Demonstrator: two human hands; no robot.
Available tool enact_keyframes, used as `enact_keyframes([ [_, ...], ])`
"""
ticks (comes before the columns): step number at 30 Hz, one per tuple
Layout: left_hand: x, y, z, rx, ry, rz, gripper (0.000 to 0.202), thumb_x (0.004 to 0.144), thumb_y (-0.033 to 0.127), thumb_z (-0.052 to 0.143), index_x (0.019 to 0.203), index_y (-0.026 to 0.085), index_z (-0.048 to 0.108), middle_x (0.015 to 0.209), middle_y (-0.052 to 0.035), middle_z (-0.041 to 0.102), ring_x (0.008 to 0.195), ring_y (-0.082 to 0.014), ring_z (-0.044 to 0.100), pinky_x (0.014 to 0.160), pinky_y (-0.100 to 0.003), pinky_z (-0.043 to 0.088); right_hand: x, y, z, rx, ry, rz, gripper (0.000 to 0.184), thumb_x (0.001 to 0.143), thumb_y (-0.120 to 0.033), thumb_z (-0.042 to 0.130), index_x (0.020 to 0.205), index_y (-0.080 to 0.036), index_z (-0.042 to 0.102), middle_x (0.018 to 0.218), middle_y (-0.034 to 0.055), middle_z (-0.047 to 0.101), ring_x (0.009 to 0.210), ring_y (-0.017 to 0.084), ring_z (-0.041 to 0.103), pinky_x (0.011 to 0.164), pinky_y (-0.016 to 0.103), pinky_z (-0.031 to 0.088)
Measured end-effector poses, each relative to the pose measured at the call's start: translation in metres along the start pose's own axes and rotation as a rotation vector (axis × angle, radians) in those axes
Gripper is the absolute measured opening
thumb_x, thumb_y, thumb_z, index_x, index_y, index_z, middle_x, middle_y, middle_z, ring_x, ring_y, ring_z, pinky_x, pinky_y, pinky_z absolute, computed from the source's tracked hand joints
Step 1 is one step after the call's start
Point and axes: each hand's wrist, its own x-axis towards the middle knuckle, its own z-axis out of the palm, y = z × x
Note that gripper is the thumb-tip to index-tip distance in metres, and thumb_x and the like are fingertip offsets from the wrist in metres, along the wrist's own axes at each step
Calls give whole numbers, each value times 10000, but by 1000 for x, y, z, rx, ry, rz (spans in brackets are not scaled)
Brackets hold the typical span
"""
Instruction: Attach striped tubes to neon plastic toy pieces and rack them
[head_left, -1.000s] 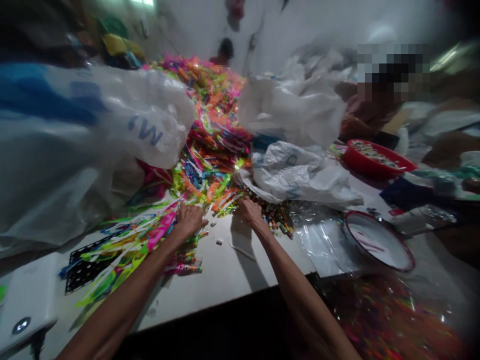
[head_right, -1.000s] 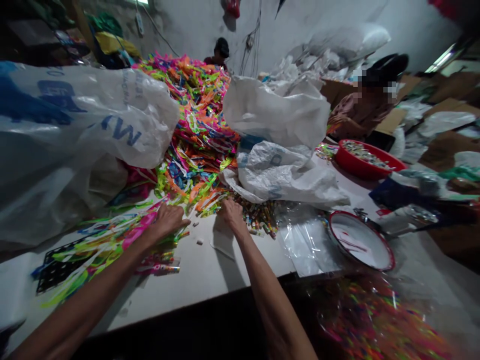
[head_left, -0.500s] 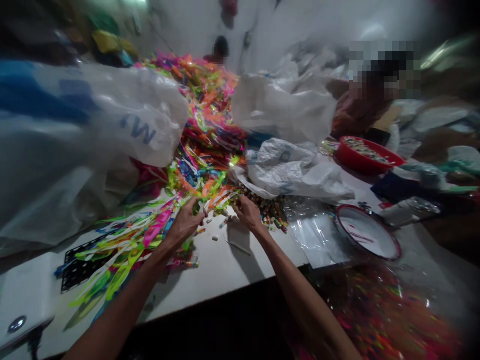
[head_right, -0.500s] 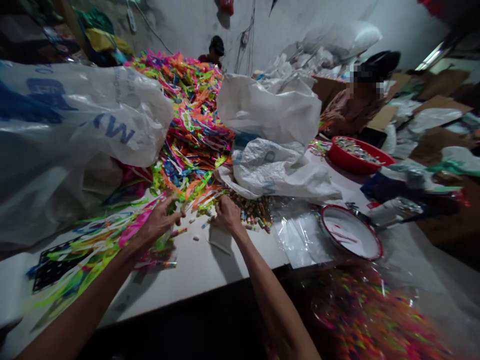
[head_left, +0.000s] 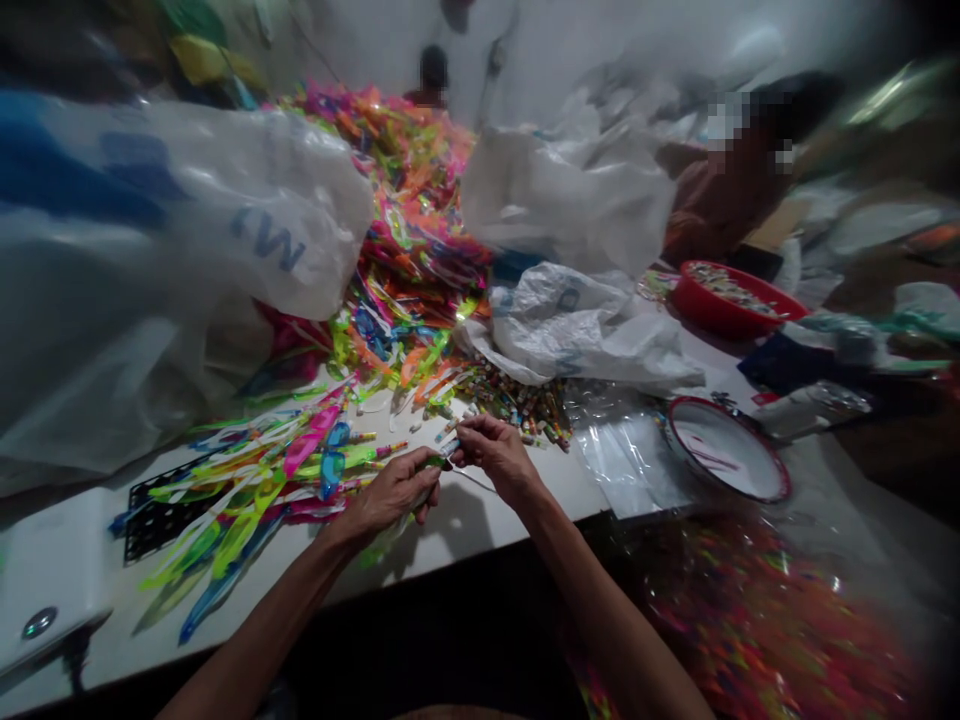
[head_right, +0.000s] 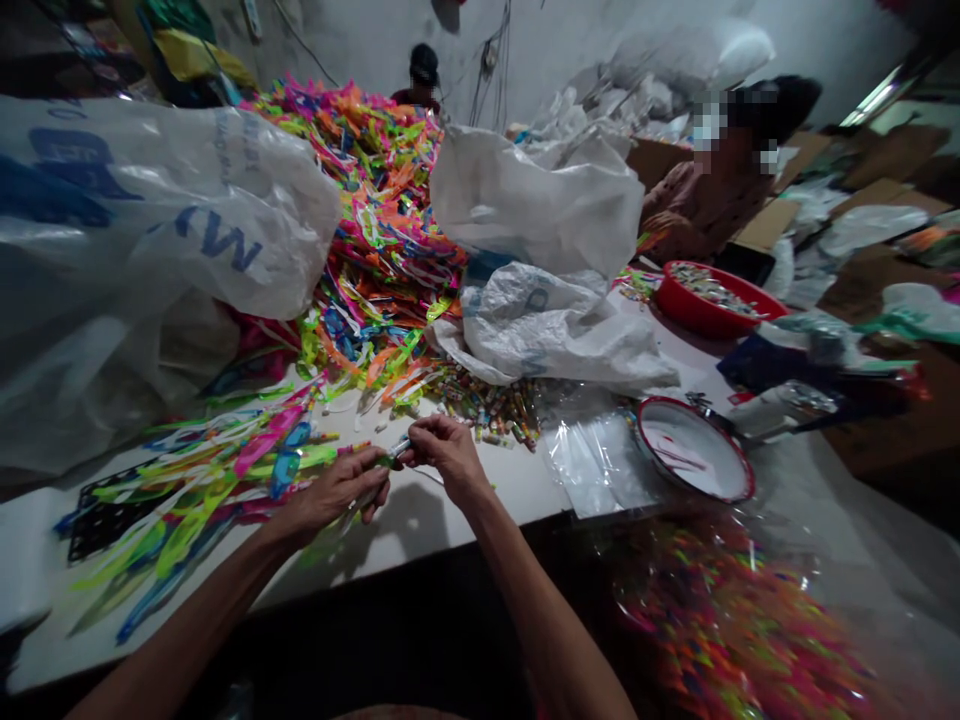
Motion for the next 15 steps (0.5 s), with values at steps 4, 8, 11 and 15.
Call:
enact_keyframes([
  [4,-4,5,1,-25,6,-49,246,858,402,426,889,161,467,685,25,541,509,-82,496,523,-225,357,1,2,-1,39,-19,35,290,604,-304,769,766,-134,598,564,-8,627,479,105,586,510,224,484],
  [8,-4,6,0,-41,24,-81,201,847,352,433,870,157,473,679,22,551,505,-88,508,526,-233,362,0,2,-2,11,-13,6,262,618,-296,761,752,-132,607,547,-20,609,465,98,580,482,206,472],
  [11,-3,6,0,-19,27,-89,179,843,330,431,849,159,479,678,20,553,509,-90,509,534,-237,370,-1,2,-3,-35,14,-10,252,624,-307,756,720,-127,607,524,-26,588,441,95,569,447,194,456],
  [15,-4,12,1,12,9,-97,192,844,348,419,814,168,481,641,26,547,497,-94,498,526,-235,371,-4,1,-2,-75,27,-1,263,625,-321,755,708,-125,601,558,-6,619,441,97,576,453,201,476],
])
